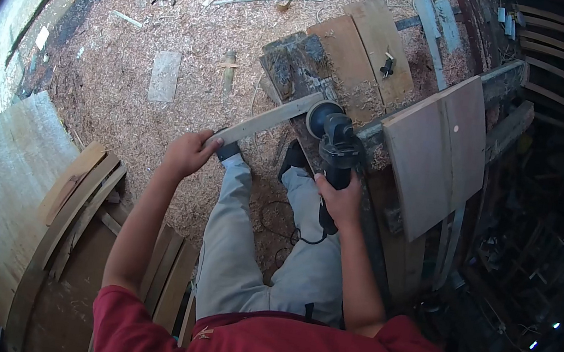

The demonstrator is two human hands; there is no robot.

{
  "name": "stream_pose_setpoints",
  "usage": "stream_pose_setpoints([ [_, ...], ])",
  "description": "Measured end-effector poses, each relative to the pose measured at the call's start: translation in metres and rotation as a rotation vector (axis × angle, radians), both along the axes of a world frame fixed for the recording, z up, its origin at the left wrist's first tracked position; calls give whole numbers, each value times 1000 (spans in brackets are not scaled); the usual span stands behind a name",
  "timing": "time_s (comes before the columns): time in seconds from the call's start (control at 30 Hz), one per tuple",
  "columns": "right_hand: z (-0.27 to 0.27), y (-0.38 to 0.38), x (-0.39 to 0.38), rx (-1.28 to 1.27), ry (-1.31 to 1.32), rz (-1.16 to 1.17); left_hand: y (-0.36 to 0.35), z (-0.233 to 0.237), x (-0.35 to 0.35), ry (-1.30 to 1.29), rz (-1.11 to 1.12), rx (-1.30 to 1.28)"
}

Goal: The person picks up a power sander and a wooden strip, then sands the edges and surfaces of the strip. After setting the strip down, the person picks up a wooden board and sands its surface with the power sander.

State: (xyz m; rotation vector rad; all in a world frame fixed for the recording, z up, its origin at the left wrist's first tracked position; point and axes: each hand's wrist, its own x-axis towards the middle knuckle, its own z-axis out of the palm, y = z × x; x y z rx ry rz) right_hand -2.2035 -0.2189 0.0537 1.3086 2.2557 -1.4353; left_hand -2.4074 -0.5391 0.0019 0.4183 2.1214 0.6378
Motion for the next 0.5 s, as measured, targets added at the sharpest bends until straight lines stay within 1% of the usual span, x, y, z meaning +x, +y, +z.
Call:
stream_pose_setpoints([
  [0.1, 21, 4, -23, -208, -78, -69, -6, -6, -20, 21, -90, -2],
  [0.2, 14, 11, -30, -127, 14, 30, -5, -4, -32, 35, -131, -17],
  [0.3, -3, 18, -27, -18, 44, 96, -5, -2, -37, 36, -157, -17],
  [0.4, 3, 16, -33, -20, 64, 81, -5, 1, -33, 29, -126, 18],
  [0.5, 18, 12, -42, -119, -30, 40, -4, -3, -31, 44, -116, 54],
])
